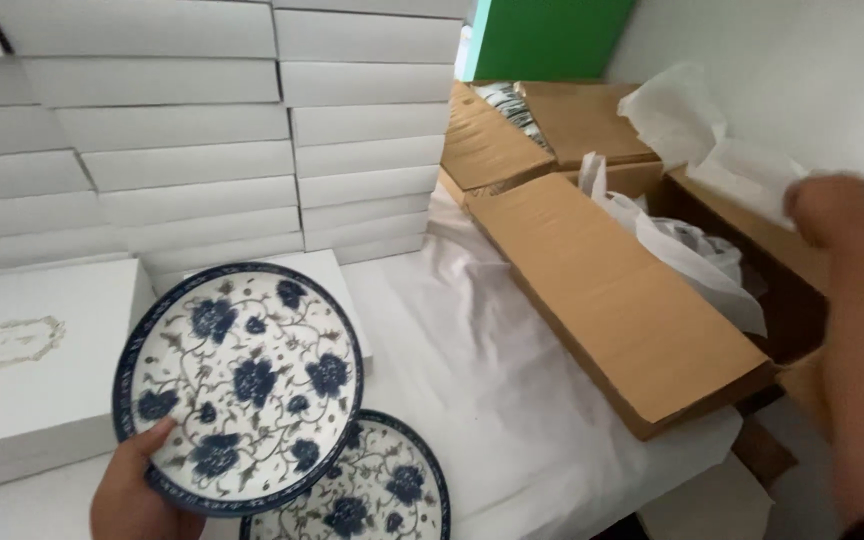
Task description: The person takes decorative plates from a cardboard box, wraps each one in tissue paper, and places it into a white box. The person then closes the box and stacks it with other boxes.
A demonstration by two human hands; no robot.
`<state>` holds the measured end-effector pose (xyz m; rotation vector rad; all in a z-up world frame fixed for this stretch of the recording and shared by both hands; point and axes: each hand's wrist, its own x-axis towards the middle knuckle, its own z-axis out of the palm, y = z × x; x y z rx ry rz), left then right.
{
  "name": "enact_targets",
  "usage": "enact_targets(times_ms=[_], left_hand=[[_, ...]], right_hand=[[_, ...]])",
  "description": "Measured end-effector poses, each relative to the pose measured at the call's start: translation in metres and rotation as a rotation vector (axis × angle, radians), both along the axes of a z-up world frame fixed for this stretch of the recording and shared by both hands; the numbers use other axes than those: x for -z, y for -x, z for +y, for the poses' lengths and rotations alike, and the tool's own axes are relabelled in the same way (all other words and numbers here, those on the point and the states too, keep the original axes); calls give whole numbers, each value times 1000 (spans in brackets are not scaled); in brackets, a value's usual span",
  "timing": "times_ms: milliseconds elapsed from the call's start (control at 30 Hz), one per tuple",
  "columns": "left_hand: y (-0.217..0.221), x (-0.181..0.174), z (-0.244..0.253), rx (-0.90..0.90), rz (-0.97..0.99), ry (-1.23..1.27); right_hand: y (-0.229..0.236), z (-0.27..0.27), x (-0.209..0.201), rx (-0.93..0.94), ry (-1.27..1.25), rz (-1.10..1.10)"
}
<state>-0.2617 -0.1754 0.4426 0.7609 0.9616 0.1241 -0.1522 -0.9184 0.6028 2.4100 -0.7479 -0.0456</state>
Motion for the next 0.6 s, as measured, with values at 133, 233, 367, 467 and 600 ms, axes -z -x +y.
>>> enact_targets(times_ms=[133,233,367,467,600], left_hand=[[-12,114,46,404,-366,-1386],[-1,33,14,219,-244,120],[0,88,44,234,-257,-658],[17,17,29,248,-295,-628],[-20,135,73,451,-215,-1240]], right_hand=[[-41,6,-36,-428,54,-421],[-18,162,-84,-798,-399,-555],[65,355,-83,-699,-627,-60],[137,460,-80,-911,-867,440],[167,499,-35,-1278,-1456,509]])
